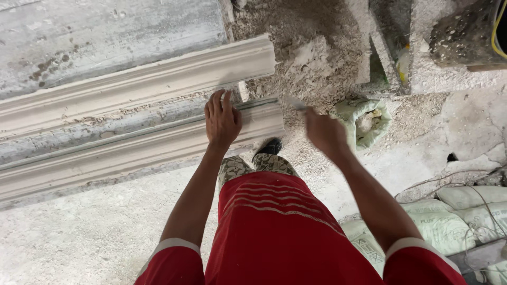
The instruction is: The person uses a small hand scraper to remove dried plaster residue from the grooved surface of a plaster cornice mold, working along the mold channels and corners section by section, then lifts a long finished molding strip out of the mold.
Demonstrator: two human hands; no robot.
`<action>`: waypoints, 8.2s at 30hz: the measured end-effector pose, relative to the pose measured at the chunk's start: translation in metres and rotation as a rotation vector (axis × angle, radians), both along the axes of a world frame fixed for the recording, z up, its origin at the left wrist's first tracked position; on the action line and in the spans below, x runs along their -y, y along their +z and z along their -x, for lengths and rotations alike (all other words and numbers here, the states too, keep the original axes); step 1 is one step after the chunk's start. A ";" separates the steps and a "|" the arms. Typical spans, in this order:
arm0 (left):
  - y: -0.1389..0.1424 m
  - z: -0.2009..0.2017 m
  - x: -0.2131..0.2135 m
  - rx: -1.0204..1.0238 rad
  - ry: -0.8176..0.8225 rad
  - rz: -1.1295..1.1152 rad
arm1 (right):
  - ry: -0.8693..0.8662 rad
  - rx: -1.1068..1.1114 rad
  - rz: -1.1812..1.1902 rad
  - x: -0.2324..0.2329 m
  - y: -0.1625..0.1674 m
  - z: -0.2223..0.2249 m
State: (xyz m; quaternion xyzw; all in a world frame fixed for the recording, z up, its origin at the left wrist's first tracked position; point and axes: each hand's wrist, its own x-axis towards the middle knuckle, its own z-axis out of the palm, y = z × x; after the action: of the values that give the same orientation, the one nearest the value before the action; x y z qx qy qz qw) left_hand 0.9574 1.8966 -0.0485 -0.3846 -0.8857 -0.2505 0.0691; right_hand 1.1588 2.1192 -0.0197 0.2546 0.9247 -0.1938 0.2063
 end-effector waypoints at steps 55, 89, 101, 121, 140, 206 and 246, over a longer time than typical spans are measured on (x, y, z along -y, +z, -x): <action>-0.003 0.138 -0.061 0.088 0.248 0.155 | -0.233 -0.390 0.311 -0.028 -0.025 0.110; 0.026 -0.069 0.471 1.202 0.544 -1.175 | -0.019 0.452 0.926 0.549 -0.014 0.166; 0.030 -0.153 0.862 0.599 1.633 -0.891 | 0.951 0.516 0.726 0.865 0.026 0.242; 0.008 0.187 1.197 0.394 1.451 -0.870 | 0.780 0.231 0.920 1.257 0.022 0.634; 0.041 0.645 1.653 0.151 1.310 -0.756 | 1.247 -0.708 0.166 1.678 0.010 0.906; -0.012 0.782 1.886 0.087 -0.343 0.462 | 0.043 -0.502 -0.278 1.713 -0.041 0.747; 0.027 0.715 1.672 -0.055 -0.534 0.390 | -0.439 -0.414 0.067 1.635 -0.008 0.672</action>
State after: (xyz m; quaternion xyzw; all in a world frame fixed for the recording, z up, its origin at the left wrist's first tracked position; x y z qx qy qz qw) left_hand 0.2428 0.2250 -0.0215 -0.6157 -0.7828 -0.0749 -0.0503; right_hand 0.4870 0.4842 -0.0278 0.3966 0.8630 -0.3119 -0.0252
